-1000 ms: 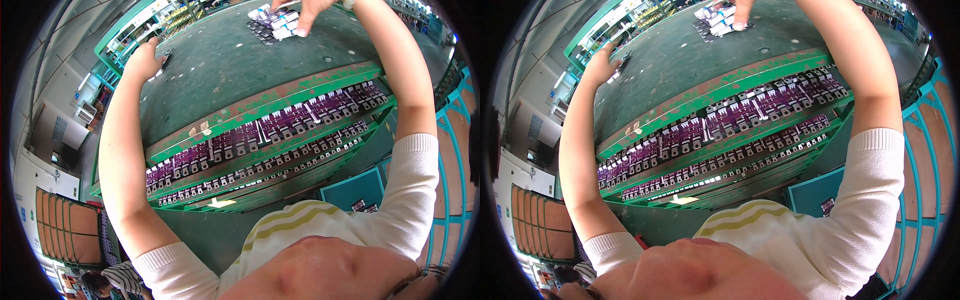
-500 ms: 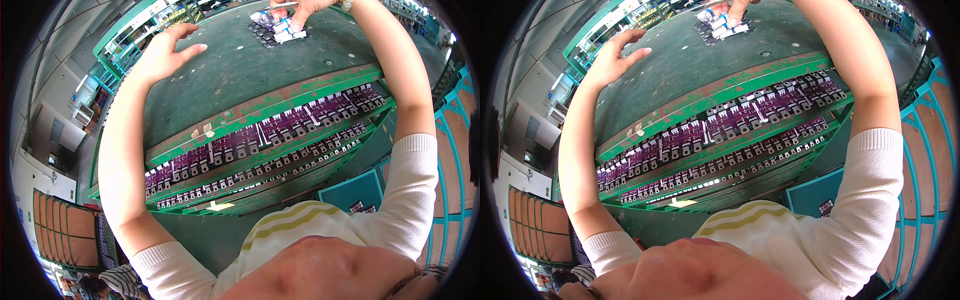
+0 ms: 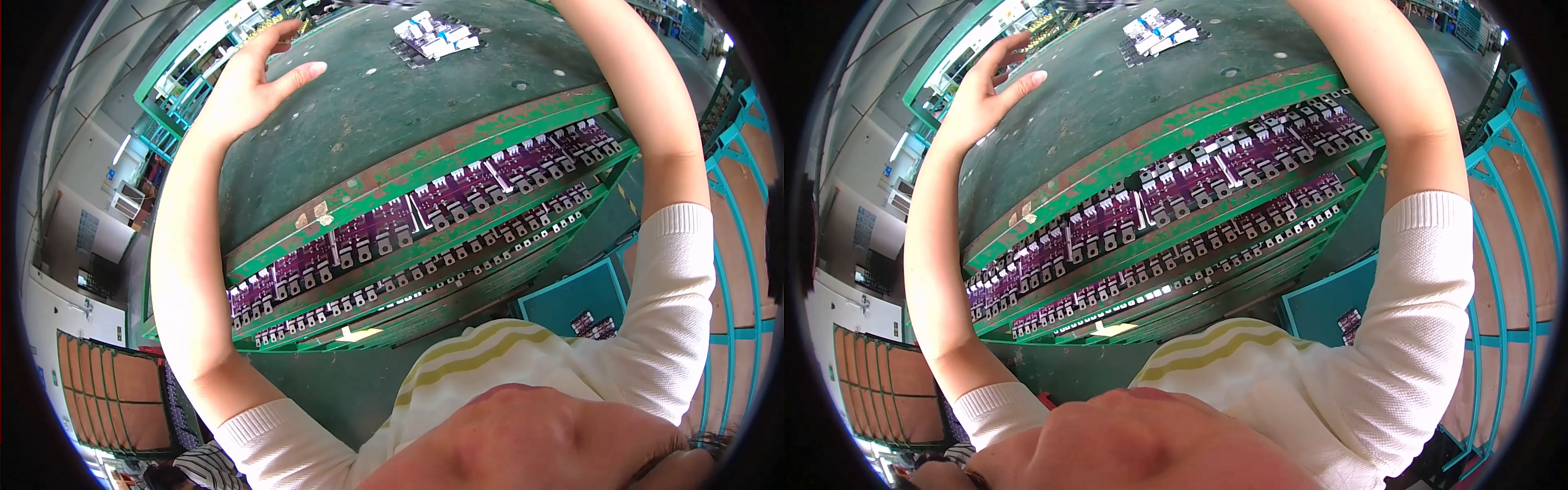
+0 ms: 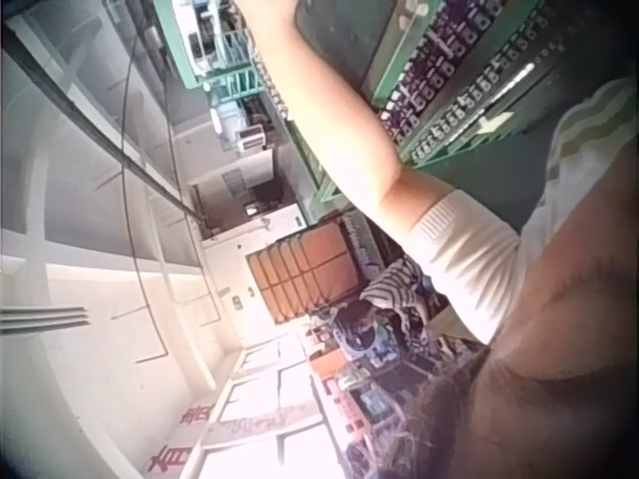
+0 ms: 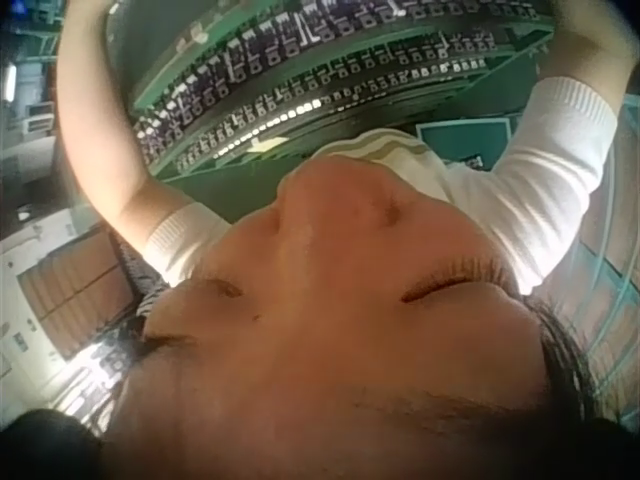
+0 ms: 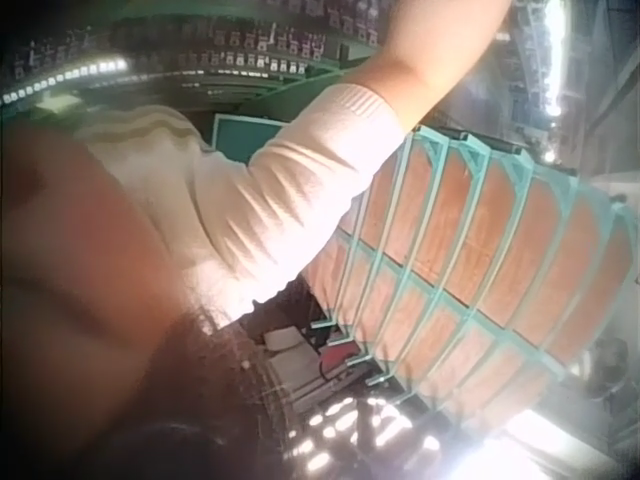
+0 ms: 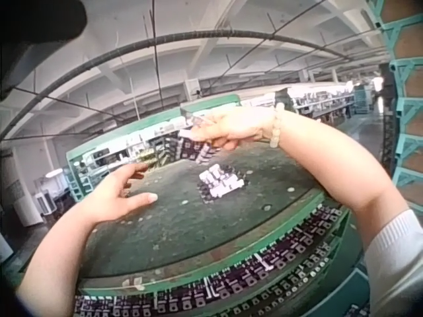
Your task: The person places electronic components onto purple printed circuit boards by hand.
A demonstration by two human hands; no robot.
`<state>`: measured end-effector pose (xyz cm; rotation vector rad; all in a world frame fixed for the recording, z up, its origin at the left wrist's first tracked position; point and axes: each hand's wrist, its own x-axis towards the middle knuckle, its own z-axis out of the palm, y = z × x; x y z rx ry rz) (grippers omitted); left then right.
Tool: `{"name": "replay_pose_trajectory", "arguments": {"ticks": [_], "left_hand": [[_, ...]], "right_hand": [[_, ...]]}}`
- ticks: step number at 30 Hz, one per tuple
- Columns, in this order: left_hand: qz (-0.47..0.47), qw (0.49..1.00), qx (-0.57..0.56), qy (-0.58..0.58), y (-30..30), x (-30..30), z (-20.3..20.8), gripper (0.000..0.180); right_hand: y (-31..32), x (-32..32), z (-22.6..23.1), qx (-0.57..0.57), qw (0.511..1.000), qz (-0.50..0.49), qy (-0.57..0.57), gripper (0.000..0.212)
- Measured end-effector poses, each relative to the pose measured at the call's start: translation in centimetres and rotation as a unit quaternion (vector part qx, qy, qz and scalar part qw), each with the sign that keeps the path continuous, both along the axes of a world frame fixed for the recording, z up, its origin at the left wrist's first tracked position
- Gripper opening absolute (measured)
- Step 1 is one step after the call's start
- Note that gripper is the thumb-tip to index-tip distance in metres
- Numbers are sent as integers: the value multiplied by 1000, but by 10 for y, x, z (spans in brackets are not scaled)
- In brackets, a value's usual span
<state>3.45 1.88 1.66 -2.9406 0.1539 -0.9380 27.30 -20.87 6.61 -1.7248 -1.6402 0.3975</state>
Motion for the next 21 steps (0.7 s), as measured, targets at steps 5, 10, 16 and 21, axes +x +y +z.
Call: {"name": "replay_pose_trajectory", "arguments": {"ticks": [5,10,16,21], "left_hand": [[-140,914,-380,34,-8,-1,6,79],[-137,876,-462,-26,3,-3,15,56],[-206,837,-506,-29,7,-5,17,17],[-251,835,-488,-49,4,-9,18,16]], "right_hand": [[0,-32,-7,-2,945,120,306,21],[21,-20,-21,57,884,216,411,19],[21,-31,-32,148,915,171,334,24],[20,-28,-32,172,957,117,202,27]]}}
